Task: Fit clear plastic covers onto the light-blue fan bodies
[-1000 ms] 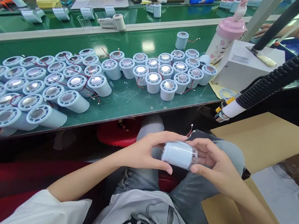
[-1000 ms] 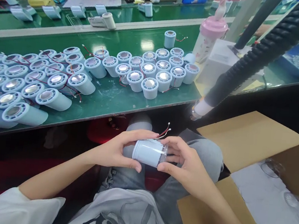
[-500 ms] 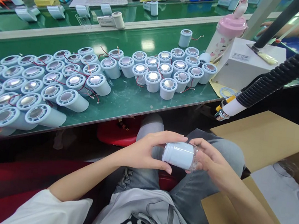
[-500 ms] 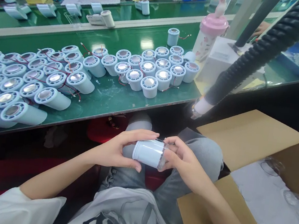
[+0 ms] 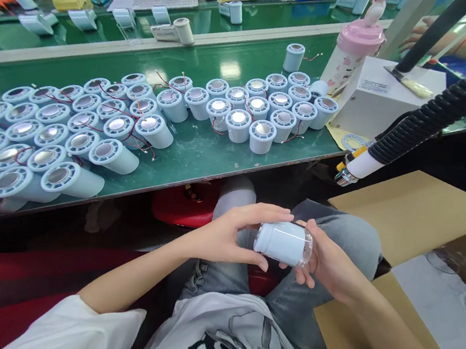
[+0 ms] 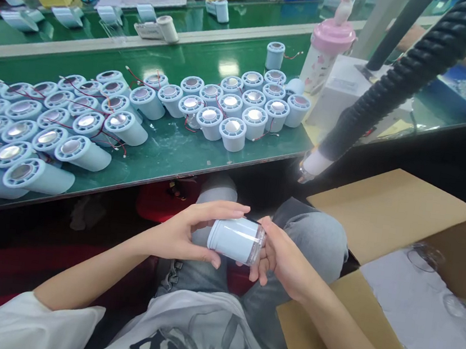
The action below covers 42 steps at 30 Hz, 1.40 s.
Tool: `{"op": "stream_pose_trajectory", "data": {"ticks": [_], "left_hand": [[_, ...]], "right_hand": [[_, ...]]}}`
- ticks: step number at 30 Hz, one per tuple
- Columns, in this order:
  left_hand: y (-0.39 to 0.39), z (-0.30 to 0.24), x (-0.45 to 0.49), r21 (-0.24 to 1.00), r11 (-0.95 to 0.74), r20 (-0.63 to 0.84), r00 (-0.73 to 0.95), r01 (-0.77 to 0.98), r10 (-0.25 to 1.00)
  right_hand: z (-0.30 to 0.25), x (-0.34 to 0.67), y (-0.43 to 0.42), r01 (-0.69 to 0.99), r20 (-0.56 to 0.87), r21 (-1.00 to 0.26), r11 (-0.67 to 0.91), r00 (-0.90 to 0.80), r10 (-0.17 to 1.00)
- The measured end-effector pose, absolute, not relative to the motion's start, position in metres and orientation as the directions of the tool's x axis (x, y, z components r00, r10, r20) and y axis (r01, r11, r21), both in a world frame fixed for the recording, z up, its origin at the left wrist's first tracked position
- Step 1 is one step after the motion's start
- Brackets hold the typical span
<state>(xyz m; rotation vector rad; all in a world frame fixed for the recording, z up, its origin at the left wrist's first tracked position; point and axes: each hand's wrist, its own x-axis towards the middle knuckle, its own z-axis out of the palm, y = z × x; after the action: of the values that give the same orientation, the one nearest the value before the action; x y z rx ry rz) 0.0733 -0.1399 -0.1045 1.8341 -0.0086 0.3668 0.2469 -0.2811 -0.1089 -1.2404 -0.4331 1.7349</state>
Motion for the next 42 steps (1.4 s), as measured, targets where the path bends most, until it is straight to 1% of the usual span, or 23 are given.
{"op": "stream_pose_trajectory", "data": {"ticks": [6,10,12,13,14,16,17,18,19,20,21,22,23,24,25,27,29,30,32,35,38,41,42], "left_hand": [[-0.141,-0.107,0.073,0.939,-0.289,0.252,0.947,-0.189,0.198],[-0.145,-0.101,0.072,0.955,-0.272,0.186,0.956,-0.121,0.228],[-0.149,-0.097,0.071,0.973,-0.225,0.112,0.960,-0.053,0.258],[-0.151,-0.095,0.070,0.981,-0.193,0.072,0.958,-0.018,0.279],[-0.152,-0.093,0.069,0.988,-0.154,0.033,0.953,0.015,0.301],[-0.155,-0.091,0.068,0.996,-0.065,-0.038,0.939,0.064,0.342],[-0.155,-0.090,0.067,0.997,-0.019,-0.066,0.933,0.078,0.355],[-0.155,-0.090,0.067,0.996,0.023,-0.091,0.928,0.089,0.362],[-0.155,-0.090,0.067,0.993,0.059,-0.114,0.924,0.099,0.364],[-0.155,-0.091,0.066,0.990,0.090,-0.134,0.923,0.109,0.361],[-0.154,-0.091,0.066,0.987,0.113,-0.150,0.923,0.117,0.354],[-0.152,-0.091,0.066,0.984,0.129,-0.163,0.925,0.125,0.344],[-0.151,-0.091,0.066,0.982,0.133,-0.169,0.929,0.132,0.329],[-0.149,-0.091,0.066,0.984,0.124,-0.164,0.935,0.131,0.316],[-0.148,-0.091,0.065,0.987,0.106,-0.148,0.941,0.121,0.303],[-0.145,-0.090,0.064,0.993,0.075,-0.108,0.955,0.091,0.275],[-0.143,-0.089,0.063,0.993,0.101,-0.091,0.964,0.068,0.252],[-0.142,-0.089,0.063,0.988,0.135,-0.101,0.965,0.070,0.244],[-0.142,-0.091,0.062,0.974,0.210,-0.139,0.962,0.089,0.235],[-0.142,-0.096,0.063,0.948,0.294,-0.192,0.957,0.123,0.217],[-0.146,-0.102,0.066,0.931,0.325,-0.244,0.948,0.169,0.206],[-0.143,-0.107,0.072,0.918,0.307,-0.336,0.901,0.249,0.274],[-0.137,-0.108,0.076,0.916,0.289,-0.365,0.874,0.277,0.319]], "right_hand": [[-0.104,0.246,-0.282,-0.512,-0.615,-0.611,-0.604,-0.174,0.769],[-0.107,0.246,-0.281,-0.490,-0.658,-0.522,-0.698,-0.289,0.695],[-0.112,0.246,-0.283,-0.458,-0.641,-0.544,-0.703,-0.314,0.700],[-0.115,0.246,-0.284,-0.447,-0.610,-0.593,-0.670,-0.293,0.736],[-0.118,0.246,-0.285,-0.435,-0.559,-0.669,-0.603,-0.241,0.794],[-0.121,0.248,-0.288,-0.336,-0.362,-0.872,-0.357,-0.052,0.931],[-0.122,0.249,-0.289,-0.214,-0.213,-0.956,-0.199,0.045,0.976],[-0.122,0.251,-0.290,-0.047,-0.041,-0.998,-0.036,0.106,0.994],[-0.121,0.253,-0.290,0.142,0.135,-0.983,0.118,0.115,0.984],[-0.120,0.254,-0.291,0.314,0.285,-0.916,0.248,0.077,0.955],[-0.119,0.256,-0.291,0.441,0.386,-0.831,0.339,0.018,0.923],[-0.118,0.258,-0.291,0.513,0.430,-0.769,0.382,-0.026,0.902],[-0.117,0.258,-0.291,0.535,0.428,-0.755,0.379,-0.036,0.903],[-0.117,0.259,-0.291,0.504,0.379,-0.796,0.335,-0.015,0.925],[-0.116,0.259,-0.291,0.416,0.300,-0.870,0.264,0.022,0.954],[-0.116,0.257,-0.291,0.125,0.118,-0.986,0.110,0.062,0.991],[-0.117,0.256,-0.291,-0.131,0.000,-0.991,0.007,0.048,0.999],[-0.117,0.256,-0.291,-0.197,-0.036,-0.980,-0.028,0.040,0.999],[-0.117,0.257,-0.291,-0.218,-0.090,-0.973,-0.081,0.036,0.995],[-0.119,0.259,-0.291,-0.163,-0.141,-0.978,-0.131,0.051,0.989],[-0.121,0.252,-0.288,-0.162,-0.195,-0.970,-0.180,0.083,0.977],[-0.119,0.245,-0.279,-0.185,-0.195,-0.967,-0.176,0.092,0.977],[-0.118,0.249,-0.275,-0.145,-0.180,-0.975,-0.166,0.090,0.980]]}}
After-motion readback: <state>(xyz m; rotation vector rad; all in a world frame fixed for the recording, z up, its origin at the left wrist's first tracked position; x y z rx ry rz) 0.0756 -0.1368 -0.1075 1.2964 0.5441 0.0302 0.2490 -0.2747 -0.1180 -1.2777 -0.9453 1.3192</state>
